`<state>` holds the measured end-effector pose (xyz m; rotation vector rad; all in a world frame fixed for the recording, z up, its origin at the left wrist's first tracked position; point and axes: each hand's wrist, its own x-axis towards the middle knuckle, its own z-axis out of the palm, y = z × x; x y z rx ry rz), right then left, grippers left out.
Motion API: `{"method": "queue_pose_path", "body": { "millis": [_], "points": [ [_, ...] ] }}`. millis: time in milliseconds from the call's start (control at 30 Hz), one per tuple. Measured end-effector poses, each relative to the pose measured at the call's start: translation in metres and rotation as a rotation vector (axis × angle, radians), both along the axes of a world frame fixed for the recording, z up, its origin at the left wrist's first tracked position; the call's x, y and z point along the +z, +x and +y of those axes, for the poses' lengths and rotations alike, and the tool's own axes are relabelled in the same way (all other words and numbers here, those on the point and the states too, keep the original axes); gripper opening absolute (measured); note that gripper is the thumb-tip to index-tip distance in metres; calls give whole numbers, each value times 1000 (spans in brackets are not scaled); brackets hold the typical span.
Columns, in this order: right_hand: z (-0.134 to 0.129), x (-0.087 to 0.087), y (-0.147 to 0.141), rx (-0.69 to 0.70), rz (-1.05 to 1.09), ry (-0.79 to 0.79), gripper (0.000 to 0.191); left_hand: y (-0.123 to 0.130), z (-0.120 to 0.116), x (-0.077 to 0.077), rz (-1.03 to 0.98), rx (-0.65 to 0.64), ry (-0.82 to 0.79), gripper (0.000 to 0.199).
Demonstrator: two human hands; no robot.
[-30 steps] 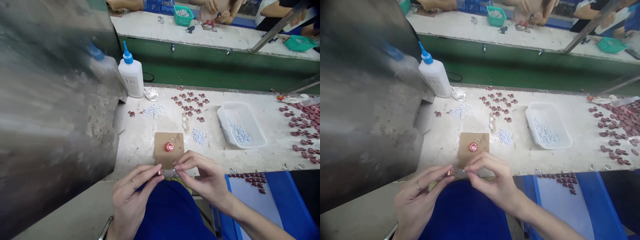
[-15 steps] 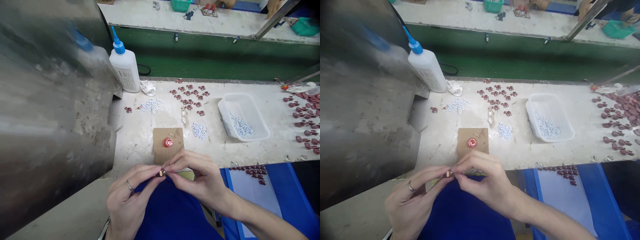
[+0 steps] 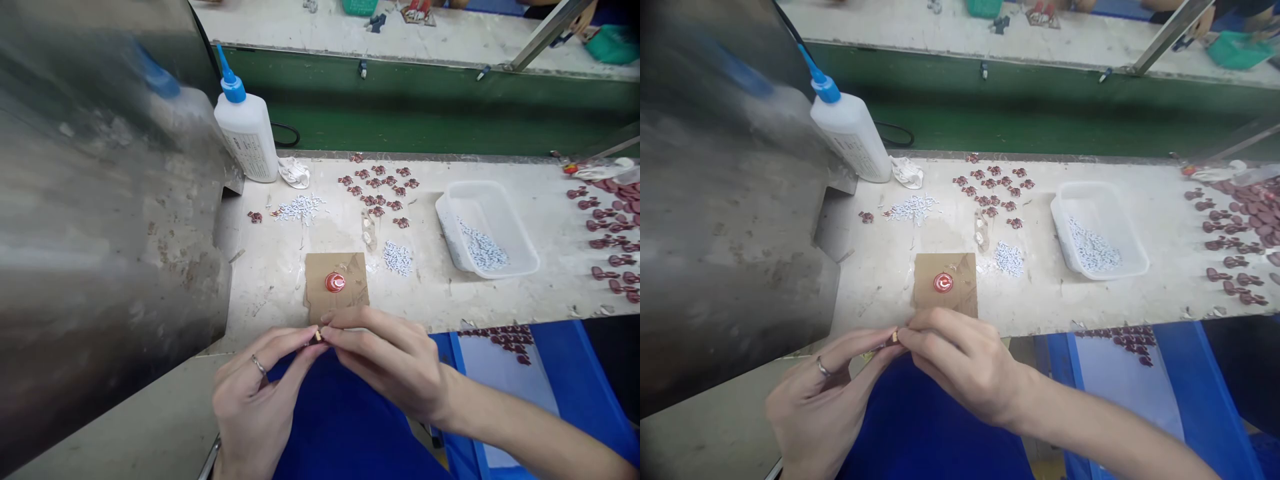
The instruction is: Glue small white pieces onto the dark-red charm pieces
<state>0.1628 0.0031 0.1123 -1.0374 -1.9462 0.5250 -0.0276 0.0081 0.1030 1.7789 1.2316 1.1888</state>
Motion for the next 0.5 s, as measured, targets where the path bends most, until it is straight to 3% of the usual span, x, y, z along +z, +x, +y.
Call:
{"method": "queue_pose_path", "body": {
  "millis": [167, 300, 500],
  "points": [
    [2, 6, 10, 69, -141, 105, 18, 2, 4, 5, 3, -34, 65, 31],
    [2, 10, 15, 87, -172, 113, 19, 4, 6, 7, 7, -101, 6, 33],
    [-1, 11, 14, 24, -163, 106, 24, 8, 5, 7, -39, -33, -50, 33]
  ]
}}
